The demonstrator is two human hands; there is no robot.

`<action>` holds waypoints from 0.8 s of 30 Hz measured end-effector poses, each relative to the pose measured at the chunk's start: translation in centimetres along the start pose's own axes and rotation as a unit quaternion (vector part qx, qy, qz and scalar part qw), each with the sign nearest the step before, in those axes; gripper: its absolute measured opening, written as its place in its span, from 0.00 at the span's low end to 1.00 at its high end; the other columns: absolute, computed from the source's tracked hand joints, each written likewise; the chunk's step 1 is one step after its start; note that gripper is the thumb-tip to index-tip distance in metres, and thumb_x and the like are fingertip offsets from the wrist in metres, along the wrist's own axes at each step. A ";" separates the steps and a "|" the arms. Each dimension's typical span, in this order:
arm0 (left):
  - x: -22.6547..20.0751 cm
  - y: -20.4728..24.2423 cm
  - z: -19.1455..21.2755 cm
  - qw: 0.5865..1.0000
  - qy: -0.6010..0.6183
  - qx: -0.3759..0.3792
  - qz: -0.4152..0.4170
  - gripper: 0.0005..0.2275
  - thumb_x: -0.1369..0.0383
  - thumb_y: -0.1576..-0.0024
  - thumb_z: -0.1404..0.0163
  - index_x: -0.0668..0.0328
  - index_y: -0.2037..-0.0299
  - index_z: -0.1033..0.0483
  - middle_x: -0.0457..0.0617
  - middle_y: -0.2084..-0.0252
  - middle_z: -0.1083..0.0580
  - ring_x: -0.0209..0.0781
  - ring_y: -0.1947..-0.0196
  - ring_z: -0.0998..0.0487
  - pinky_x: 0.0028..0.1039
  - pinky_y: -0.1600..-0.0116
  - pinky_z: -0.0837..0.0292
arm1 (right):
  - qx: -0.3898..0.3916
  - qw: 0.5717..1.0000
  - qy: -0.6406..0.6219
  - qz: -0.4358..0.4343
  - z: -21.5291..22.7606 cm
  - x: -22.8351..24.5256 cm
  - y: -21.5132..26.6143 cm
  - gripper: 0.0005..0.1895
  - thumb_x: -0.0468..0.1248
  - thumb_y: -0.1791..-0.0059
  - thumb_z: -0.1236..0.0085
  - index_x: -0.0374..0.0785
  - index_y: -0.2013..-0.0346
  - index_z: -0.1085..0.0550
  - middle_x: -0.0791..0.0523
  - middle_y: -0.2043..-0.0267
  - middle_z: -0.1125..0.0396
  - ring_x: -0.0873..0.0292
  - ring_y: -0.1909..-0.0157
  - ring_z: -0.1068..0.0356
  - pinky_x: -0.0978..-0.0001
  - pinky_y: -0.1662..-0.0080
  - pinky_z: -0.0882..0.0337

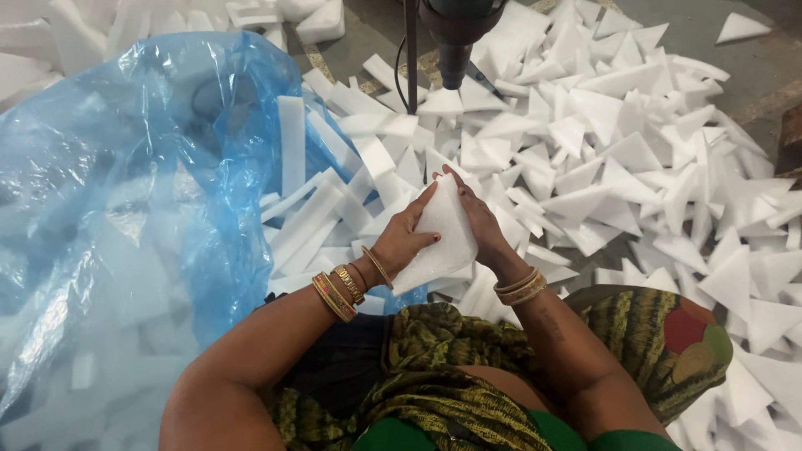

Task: The person sits on the floor and repeatedly picks up white foam pieces from a large pile. They hold each piece with both hands, inspect it, and then place it back onto the pile. The process is repetitive and involves handling the foam pieces one at a time.

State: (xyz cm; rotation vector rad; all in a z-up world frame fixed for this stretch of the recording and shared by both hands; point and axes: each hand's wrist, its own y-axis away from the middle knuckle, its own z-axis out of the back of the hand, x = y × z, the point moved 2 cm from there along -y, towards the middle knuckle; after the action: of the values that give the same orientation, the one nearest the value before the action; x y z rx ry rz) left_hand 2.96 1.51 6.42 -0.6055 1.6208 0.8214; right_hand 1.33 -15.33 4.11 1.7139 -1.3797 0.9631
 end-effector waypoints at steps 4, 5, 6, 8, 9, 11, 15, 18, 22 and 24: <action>-0.2 0.5 0.1 0.999 -0.026 0.006 0.039 0.40 0.83 0.47 0.51 0.50 0.23 0.54 0.56 0.31 0.34 0.40 0.39 0.28 0.28 0.35 0.32 | 0.003 1.000 0.010 0.000 -0.4 0.0 0.3 0.30 0.45 0.41 0.72 0.44 0.23 0.50 0.53 0.22 0.51 0.53 0.28 0.42 0.63 0.32 0.39; -0.3 0.6 0.0 0.999 -0.023 0.010 0.039 0.40 0.82 0.46 0.51 0.49 0.23 0.54 0.56 0.31 0.34 0.40 0.39 0.27 0.28 0.35 0.32 | 0.003 1.000 0.014 0.007 -0.4 0.0 0.3 0.30 0.45 0.41 0.72 0.44 0.23 0.50 0.53 0.22 0.51 0.53 0.28 0.42 0.63 0.32 0.39; -0.3 0.7 -0.1 0.999 -0.020 0.015 0.039 0.40 0.82 0.46 0.51 0.49 0.23 0.54 0.56 0.32 0.33 0.40 0.39 0.27 0.28 0.36 0.32 | 0.003 1.000 0.018 0.012 -0.5 0.0 0.3 0.30 0.45 0.41 0.72 0.43 0.23 0.50 0.53 0.22 0.50 0.54 0.28 0.42 0.63 0.32 0.38; -0.5 0.9 -0.3 0.998 -0.034 0.022 0.041 0.40 0.82 0.46 0.51 0.47 0.23 0.54 0.56 0.33 0.32 0.40 0.41 0.27 0.28 0.36 0.32 | 0.002 0.999 0.028 0.016 -0.5 0.0 0.4 0.30 0.46 0.41 0.72 0.43 0.24 0.50 0.52 0.22 0.50 0.51 0.30 0.41 0.61 0.33 0.36; -0.6 1.0 -0.4 0.997 -0.052 0.024 0.042 0.40 0.81 0.46 0.50 0.45 0.23 0.54 0.56 0.34 0.31 0.39 0.42 0.26 0.27 0.37 0.31 | 0.001 0.999 0.033 0.018 -0.5 0.0 0.4 0.30 0.47 0.41 0.72 0.42 0.24 0.50 0.52 0.22 0.50 0.50 0.31 0.40 0.59 0.34 0.35; -1.0 1.1 -0.7 0.996 -0.067 0.035 0.042 0.41 0.81 0.46 0.50 0.43 0.23 0.55 0.55 0.35 0.30 0.38 0.43 0.26 0.26 0.37 0.31 | 0.010 0.999 0.031 0.032 -0.5 0.2 0.4 0.31 0.49 0.40 0.72 0.41 0.24 0.51 0.51 0.23 0.50 0.49 0.30 0.40 0.57 0.33 0.34; -3.0 1.4 -1.0 0.985 -0.143 0.045 0.090 0.40 0.79 0.45 0.51 0.40 0.22 0.54 0.58 0.41 0.26 0.42 0.52 0.26 0.29 0.44 0.28 | -0.001 0.998 0.019 0.065 -0.6 0.4 0.6 0.30 0.50 0.40 0.73 0.39 0.26 0.47 0.48 0.27 0.44 0.47 0.31 0.37 0.53 0.36 0.30; -4.0 1.3 -0.9 0.983 -0.164 0.041 0.079 0.40 0.79 0.46 0.51 0.41 0.22 0.52 0.56 0.40 0.26 0.41 0.54 0.26 0.29 0.45 0.27 | -0.035 0.993 0.021 0.110 0.0 0.2 0.1 0.30 0.53 0.38 0.76 0.32 0.39 0.34 0.46 0.32 0.39 0.47 0.31 0.35 0.54 0.36 0.27; -3.6 0.7 -0.7 0.990 -0.113 0.070 -0.054 0.40 0.83 0.46 0.51 0.48 0.23 0.52 0.57 0.32 0.32 0.35 0.39 0.29 0.26 0.35 0.34 | -0.061 0.988 0.001 0.142 1.0 -0.3 -0.8 0.28 0.55 0.38 0.75 0.35 0.48 0.34 0.45 0.42 0.34 0.48 0.36 0.32 0.57 0.38 0.26; -3.0 0.4 -0.3 0.990 -0.112 0.072 -0.038 0.39 0.83 0.46 0.51 0.48 0.23 0.52 0.57 0.33 0.31 0.36 0.40 0.28 0.26 0.36 0.33 | -0.069 0.986 0.026 0.151 1.2 -0.5 -1.0 0.28 0.56 0.38 0.74 0.36 0.50 0.34 0.43 0.43 0.32 0.49 0.40 0.30 0.59 0.41 0.26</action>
State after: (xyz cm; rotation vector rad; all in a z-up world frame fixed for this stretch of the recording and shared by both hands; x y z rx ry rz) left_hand 3.15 1.37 9.49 -0.4531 1.4279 0.6836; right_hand 2.39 -16.04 3.02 1.3930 -1.6630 1.0389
